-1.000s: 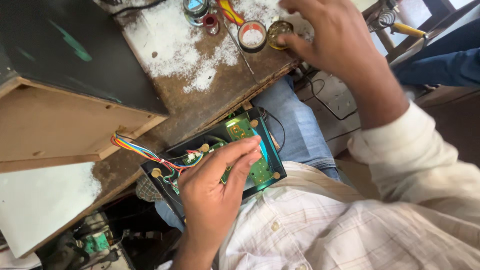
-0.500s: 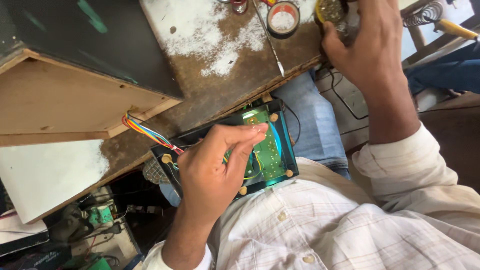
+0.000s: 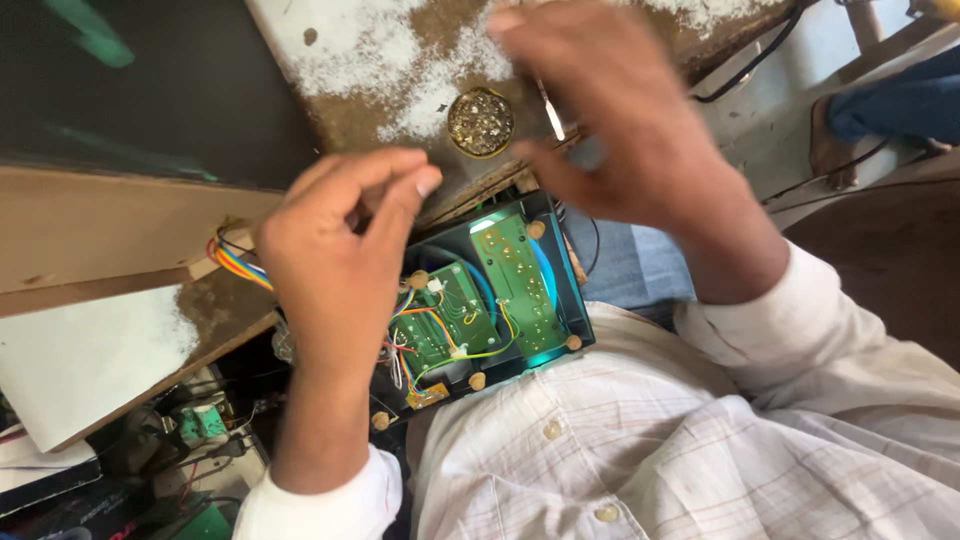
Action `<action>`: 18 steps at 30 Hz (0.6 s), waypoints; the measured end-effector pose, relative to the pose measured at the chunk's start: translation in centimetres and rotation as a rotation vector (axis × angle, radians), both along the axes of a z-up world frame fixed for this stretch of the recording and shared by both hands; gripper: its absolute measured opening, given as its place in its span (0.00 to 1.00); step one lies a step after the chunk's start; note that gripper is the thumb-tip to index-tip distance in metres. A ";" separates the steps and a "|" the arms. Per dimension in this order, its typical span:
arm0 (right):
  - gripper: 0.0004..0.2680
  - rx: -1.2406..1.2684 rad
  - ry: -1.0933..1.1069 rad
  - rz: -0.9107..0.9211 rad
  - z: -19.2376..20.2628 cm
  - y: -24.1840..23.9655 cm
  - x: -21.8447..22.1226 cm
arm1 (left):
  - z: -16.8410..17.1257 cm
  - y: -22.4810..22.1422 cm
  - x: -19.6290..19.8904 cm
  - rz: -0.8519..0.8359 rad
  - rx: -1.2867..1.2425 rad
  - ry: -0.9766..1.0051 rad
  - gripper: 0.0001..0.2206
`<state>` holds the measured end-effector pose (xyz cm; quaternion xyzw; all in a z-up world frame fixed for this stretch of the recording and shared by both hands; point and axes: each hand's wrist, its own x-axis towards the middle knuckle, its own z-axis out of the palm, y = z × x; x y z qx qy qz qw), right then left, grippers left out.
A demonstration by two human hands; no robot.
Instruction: The person uses a screwdriver to loosen screws on the back of a speaker, then uses pliers and a soldering iron to detach and repair wires on the internal circuit board.
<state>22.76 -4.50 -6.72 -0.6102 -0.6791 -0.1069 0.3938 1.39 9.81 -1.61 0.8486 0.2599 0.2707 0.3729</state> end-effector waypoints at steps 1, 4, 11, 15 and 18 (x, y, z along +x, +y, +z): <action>0.21 0.074 0.068 -0.079 -1.1 -1.3 0.3 | -0.3 0.4 0.5 -0.007 -0.026 0.003 0.06; 0.10 0.341 0.369 -0.232 -5.5 -5.7 2.6 | -1.6 1.4 2.2 -0.069 -0.155 -0.039 0.07; 0.10 0.583 1.559 -0.308 -18.2 -17.3 8.8 | -2.9 1.9 3.8 -0.112 0.138 -0.097 0.05; 0.12 0.670 1.884 -0.367 -22.6 -18.5 14.3 | -3.2 2.0 5.1 -0.092 0.114 -0.120 0.04; 0.12 0.608 1.898 -0.503 -22.9 -17.8 15.7 | -3.6 2.1 5.3 -0.086 0.085 -0.109 0.04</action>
